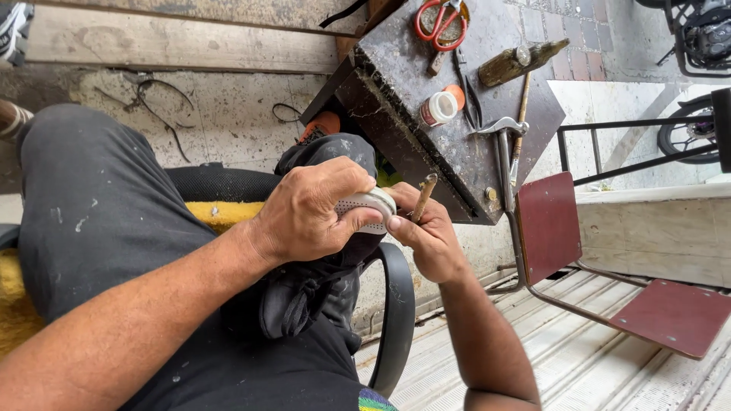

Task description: Applying adhesive to the edges of a shoe using a brush at a workbench

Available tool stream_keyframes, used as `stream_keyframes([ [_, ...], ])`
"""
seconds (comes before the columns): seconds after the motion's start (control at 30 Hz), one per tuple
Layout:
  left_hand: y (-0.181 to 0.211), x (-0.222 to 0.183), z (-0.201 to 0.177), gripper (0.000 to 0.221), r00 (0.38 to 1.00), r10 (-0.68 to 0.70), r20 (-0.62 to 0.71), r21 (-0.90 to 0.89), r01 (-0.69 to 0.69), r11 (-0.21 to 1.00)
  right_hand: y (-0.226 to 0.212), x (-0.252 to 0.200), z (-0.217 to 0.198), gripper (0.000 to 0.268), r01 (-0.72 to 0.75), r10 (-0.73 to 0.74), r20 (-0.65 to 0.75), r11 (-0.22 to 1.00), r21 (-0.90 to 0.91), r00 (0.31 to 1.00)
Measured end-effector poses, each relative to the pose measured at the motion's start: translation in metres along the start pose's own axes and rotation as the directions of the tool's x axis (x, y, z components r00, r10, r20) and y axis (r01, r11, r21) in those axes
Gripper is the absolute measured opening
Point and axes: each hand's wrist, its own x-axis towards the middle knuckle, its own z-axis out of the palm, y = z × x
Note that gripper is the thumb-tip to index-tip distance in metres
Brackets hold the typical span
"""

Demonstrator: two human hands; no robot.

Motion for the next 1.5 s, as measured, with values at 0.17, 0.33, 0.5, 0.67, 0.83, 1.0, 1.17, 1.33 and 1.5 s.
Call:
stream_keyframes([
  [0.17,0.009,0.000,0.000,0.025,1.000,-0.017,-0.011,0.032,0.018,0.999,0.012,-0.002,0.001,0.039,0.009,-0.012,-0.088,0.999,-0.040,0.996],
  [0.33,0.014,-0.006,0.008,0.027,0.998,-0.011,-0.054,0.121,0.017,0.993,0.013,0.001,-0.002,0.038,-0.045,0.047,-0.108,0.999,0.022,0.993],
  [0.5,0.020,-0.009,0.011,0.028,0.998,0.003,-0.061,0.248,0.013,0.969,0.014,0.005,-0.006,0.039,-0.122,0.131,-0.092,0.988,0.095,0.987],
  [0.67,0.029,-0.007,0.011,0.031,0.998,-0.034,-0.046,0.282,0.046,0.958,0.032,0.007,-0.023,0.035,-0.188,0.190,-0.025,0.981,0.049,0.982],
  [0.83,0.022,-0.008,0.008,0.035,0.992,-0.102,-0.074,0.184,0.114,0.976,0.037,0.025,-0.025,0.034,-0.196,0.196,0.058,0.981,-0.008,0.979],
  [1.0,0.005,-0.007,-0.023,0.051,0.975,-0.198,-0.099,-0.089,0.190,0.978,0.053,0.027,-0.003,0.048,-0.116,0.040,0.141,0.804,0.584,0.989],
  [1.17,-0.001,-0.007,-0.039,0.035,0.974,-0.214,-0.071,-0.150,0.202,0.968,0.064,0.037,0.030,0.036,0.012,-0.021,0.008,0.767,0.641,1.000],
  [1.33,-0.007,-0.004,-0.044,0.025,0.984,-0.157,-0.087,-0.189,0.139,0.972,0.061,0.045,0.043,0.036,0.081,-0.058,-0.057,0.804,0.588,0.997],
  [1.5,-0.015,-0.007,-0.037,0.015,0.999,-0.046,-0.027,-0.110,0.042,0.993,0.052,0.044,0.041,0.030,0.076,-0.062,-0.043,0.874,0.481,0.997],
])
